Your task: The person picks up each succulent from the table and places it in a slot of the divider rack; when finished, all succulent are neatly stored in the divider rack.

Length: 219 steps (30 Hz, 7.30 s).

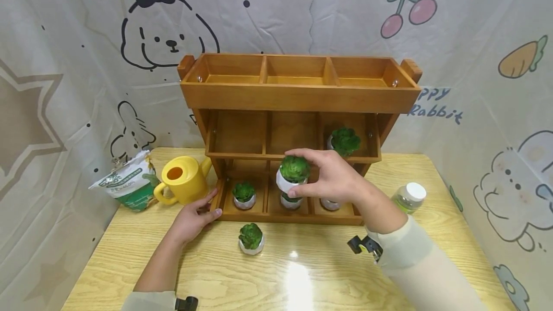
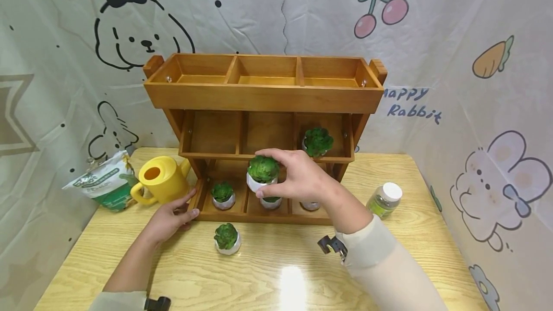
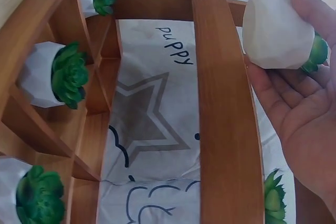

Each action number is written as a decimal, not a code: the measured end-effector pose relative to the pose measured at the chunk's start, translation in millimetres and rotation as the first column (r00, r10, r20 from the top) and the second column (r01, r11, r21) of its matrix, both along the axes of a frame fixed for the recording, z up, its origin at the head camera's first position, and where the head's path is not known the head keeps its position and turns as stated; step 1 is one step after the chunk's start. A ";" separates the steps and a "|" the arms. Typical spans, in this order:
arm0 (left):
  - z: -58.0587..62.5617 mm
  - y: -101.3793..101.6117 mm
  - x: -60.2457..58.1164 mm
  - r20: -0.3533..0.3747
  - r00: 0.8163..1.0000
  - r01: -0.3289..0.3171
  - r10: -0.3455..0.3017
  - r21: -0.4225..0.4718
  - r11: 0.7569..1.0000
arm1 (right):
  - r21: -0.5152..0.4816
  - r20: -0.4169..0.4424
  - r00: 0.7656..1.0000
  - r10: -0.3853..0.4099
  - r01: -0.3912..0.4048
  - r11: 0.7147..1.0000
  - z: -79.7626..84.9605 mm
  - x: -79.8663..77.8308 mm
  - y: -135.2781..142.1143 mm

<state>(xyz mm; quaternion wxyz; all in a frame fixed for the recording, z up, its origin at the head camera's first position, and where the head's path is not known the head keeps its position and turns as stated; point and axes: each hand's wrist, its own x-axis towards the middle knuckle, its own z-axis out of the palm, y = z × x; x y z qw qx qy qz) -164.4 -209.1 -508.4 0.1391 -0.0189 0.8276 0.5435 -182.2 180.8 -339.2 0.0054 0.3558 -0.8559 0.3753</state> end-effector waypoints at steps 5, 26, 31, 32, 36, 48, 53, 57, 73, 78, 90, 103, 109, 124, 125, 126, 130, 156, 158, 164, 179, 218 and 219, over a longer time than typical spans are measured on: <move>0.4 -0.1 0.1 0.009 1.000 0.002 -0.002 0.008 1.000 | -0.009 -0.012 1.000 0.005 -0.006 1.000 8.6 -2.9 -1.2; 0.3 -1.0 -1.2 -0.003 1.000 0.018 -0.018 -0.014 1.000 | -0.016 -0.023 0.998 -0.059 0.059 0.998 19.9 -23.7 -4.7; -1.2 -1.6 -1.4 0.011 1.000 0.014 -0.014 0.012 1.000 | -0.004 -0.056 0.994 -0.089 0.088 0.996 19.8 -29.3 -6.5; -1.3 -1.6 -1.7 0.011 1.000 0.014 -0.014 0.011 1.000 | -0.001 -0.060 0.994 -0.095 0.095 0.995 20.2 -30.3 -7.0; -1.6 -1.8 -2.6 0.014 1.000 0.012 -0.012 0.005 1.000 | 0.003 -0.053 0.991 -0.123 0.123 0.992 21.4 -33.8 -8.9; -2.9 -0.8 -1.9 0.008 1.000 0.006 -0.006 0.021 1.000 | 0.057 -0.025 0.970 -0.242 0.243 0.968 21.8 -43.8 -13.9; -1.5 -0.5 -0.6 0.007 1.000 0.007 -0.007 0.025 1.000 | 0.079 -0.034 0.969 -0.245 0.247 0.966 22.0 -45.6 -15.7; -0.9 -0.4 -0.4 0.013 1.000 0.011 -0.011 0.024 1.000 | 0.106 -0.035 0.972 -0.234 0.237 0.966 20.9 -48.7 -16.6; -2.7 -2.5 -2.0 0.018 1.000 0.011 -0.011 0.007 1.000 | 0.174 -0.048 0.978 -0.202 0.207 0.963 20.4 -53.2 -19.7; -2.7 -2.4 -2.0 0.022 1.000 0.007 -0.007 0.009 1.000 | 0.187 -0.049 0.981 -0.189 0.195 0.963 20.5 -53.2 -20.0; -4.2 -2.1 -1.8 0.013 1.000 0.008 -0.008 0.002 1.000 | 0.205 -0.030 0.983 -0.180 0.183 0.962 21.1 -51.8 -19.9; -3.8 -2.4 -1.9 0.017 1.000 0.006 -0.006 0.010 1.000 | 0.176 -0.031 0.980 -0.199 0.201 0.964 19.6 -49.0 -17.9; -3.2 -2.0 -2.3 0.018 1.000 -0.002 0.002 0.016 1.000 | 0.139 -0.023 0.976 -0.218 0.219 0.966 20.0 -46.4 -16.3; -1.9 -1.0 -2.0 0.025 1.000 0.005 -0.005 0.004 1.000 | 0.047 -0.070 0.983 -0.169 0.173 0.984 27.2 -35.4 -13.1; -1.8 -0.8 -2.1 0.029 1.000 0.000 0.000 0.004 1.000 | 0.038 -0.073 0.984 -0.164 0.167 0.985 27.7 -34.4 -12.8; -1.7 -0.6 -2.1 0.027 1.000 0.004 -0.004 0.002 1.000 | 0.027 -0.074 0.985 -0.157 0.159 0.987 28.2 -33.3 -12.7; -1.1 0.3 -1.4 0.033 0.999 0.002 -0.002 0.002 1.000 | 0.001 -0.077 0.989 -0.123 0.124 0.992 28.3 -28.7 -13.3; -3.7 -1.7 -2.4 0.032 0.999 -0.007 0.007 0.004 1.000 | -0.065 -0.031 0.998 0.052 -0.054 0.996 3.0 2.1 -29.3; -3.5 -1.5 -2.3 0.033 0.999 -0.009 0.009 0.006 1.000 | -0.063 -0.024 0.998 0.062 -0.063 0.996 0.6 3.9 -30.5; -1.3 -0.7 -1.4 0.044 0.999 -0.001 0.000 0.032 0.999 | -0.095 -0.041 0.992 0.116 -0.120 0.988 -8.5 6.2 -35.3; -2.7 -2.0 -1.7 0.029 1.000 0.004 -0.005 0.029 1.000 | -0.083 0.028 0.991 0.129 -0.126 0.989 -33.5 16.2 -47.5; -0.2 0.3 1.1 0.022 1.000 -0.004 0.003 0.037 0.999 | 0.103 0.217 0.967 0.133 -0.158 0.982 -111.6 38.3 -66.0; -0.2 0.4 1.2 0.022 1.000 -0.004 0.003 0.036 0.999 | 0.110 0.219 0.966 0.135 -0.162 0.981 -112.8 38.4 -66.6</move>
